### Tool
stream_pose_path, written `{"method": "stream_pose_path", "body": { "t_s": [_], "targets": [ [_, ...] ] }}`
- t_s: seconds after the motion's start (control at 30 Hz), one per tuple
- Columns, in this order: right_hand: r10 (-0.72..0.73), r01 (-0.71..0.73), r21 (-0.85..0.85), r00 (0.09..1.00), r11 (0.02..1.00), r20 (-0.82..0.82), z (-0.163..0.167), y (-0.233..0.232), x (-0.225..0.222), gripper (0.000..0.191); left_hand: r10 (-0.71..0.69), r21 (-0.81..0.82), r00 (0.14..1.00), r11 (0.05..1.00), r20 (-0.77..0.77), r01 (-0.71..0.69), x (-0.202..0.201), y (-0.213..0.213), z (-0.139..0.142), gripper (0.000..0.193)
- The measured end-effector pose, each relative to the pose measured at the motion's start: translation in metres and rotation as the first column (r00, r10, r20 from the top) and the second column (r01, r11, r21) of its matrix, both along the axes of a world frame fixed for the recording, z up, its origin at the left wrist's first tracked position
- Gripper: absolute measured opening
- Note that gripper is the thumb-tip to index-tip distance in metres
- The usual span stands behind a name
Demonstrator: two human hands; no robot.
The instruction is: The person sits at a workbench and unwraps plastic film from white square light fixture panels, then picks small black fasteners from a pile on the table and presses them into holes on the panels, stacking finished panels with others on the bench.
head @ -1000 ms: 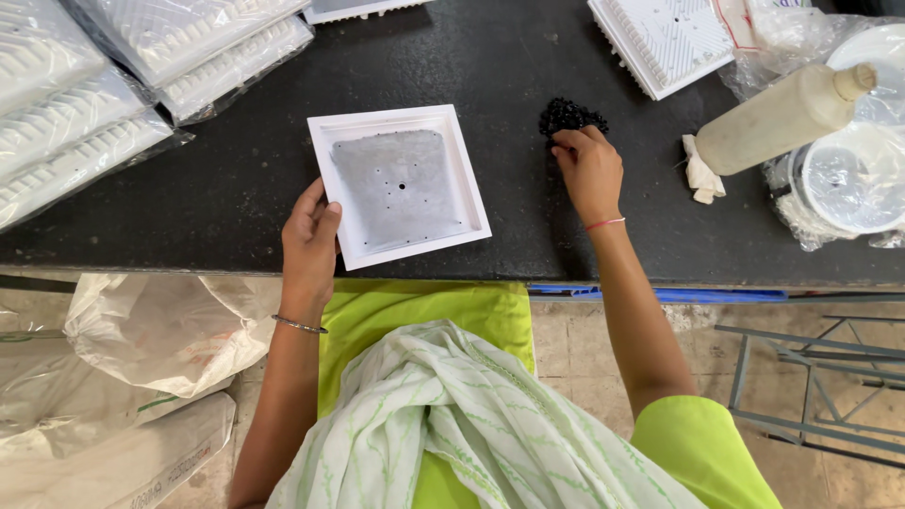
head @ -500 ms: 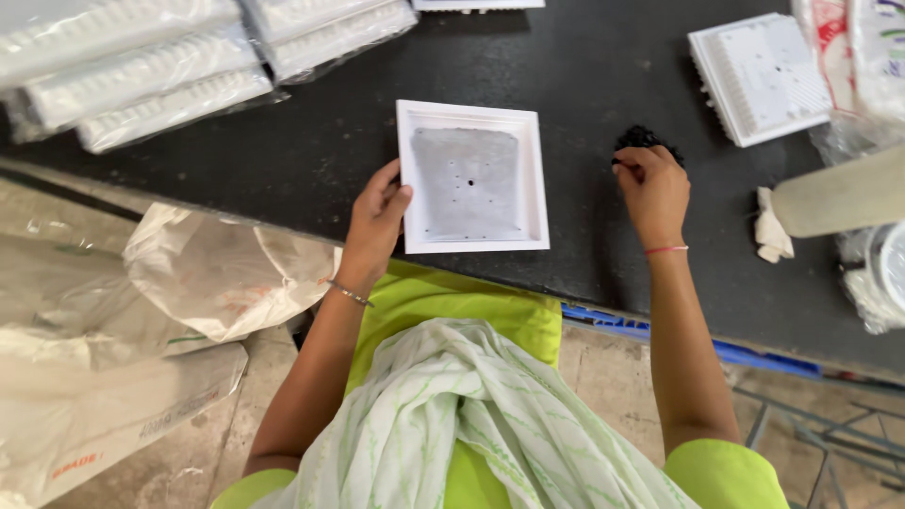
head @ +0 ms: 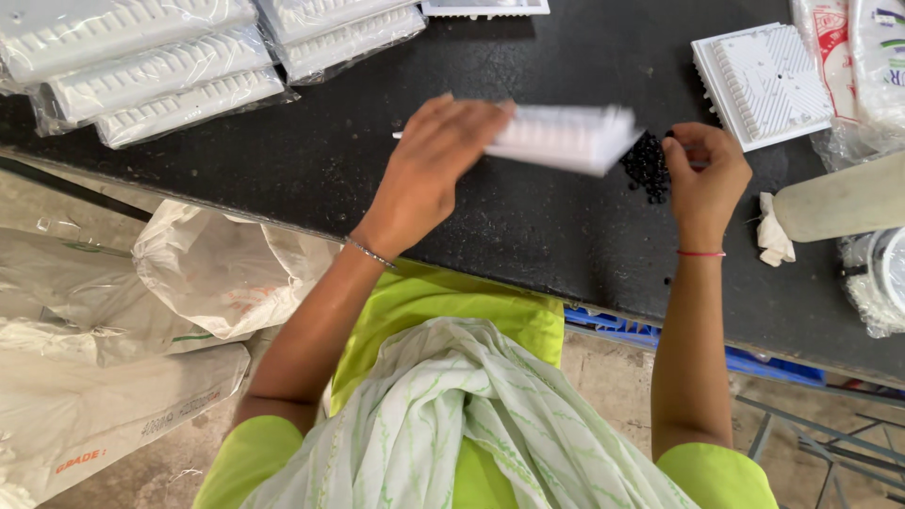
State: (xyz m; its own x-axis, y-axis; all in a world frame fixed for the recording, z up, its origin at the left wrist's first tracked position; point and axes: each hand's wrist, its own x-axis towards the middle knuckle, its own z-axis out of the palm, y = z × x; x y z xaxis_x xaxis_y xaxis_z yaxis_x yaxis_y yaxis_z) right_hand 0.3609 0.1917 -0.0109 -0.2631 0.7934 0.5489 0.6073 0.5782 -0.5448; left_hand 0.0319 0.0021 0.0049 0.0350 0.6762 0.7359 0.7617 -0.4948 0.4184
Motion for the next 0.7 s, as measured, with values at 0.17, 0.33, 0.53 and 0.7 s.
{"method": "stream_pose_path", "body": {
  "t_s": [0.17,0.33,0.53,0.7],
  "targets": [
    [0.007,-0.008,-0.035,1.000,0.999,-0.021,-0.007,-0.010,0.004,0.014,-0.128,-0.035,0.953,0.992,-0.275,0.123,0.008,-0.025,-0.014,0.049],
    [0.168,-0.205,-0.347,0.977,0.915,-0.133,-0.015,-0.030,-0.034,0.016,0.252,-0.055,0.944,0.968,0.210,-0.246,0.018,-0.049,-0.055,0.056],
    [0.473,-0.481,-0.466,0.869,0.743,-0.143,-0.014,-0.059,-0.099,0.018,0.278,-0.308,0.164,0.930,0.946,0.200,0.020,-0.049,-0.111,0.046],
    [0.579,-0.514,-0.426,0.815,0.745,0.028,-0.004,-0.072,-0.127,0.018,0.273,-0.283,0.075,0.916,0.959,0.284,0.012,-0.043,-0.132,0.043]
  ]
}}
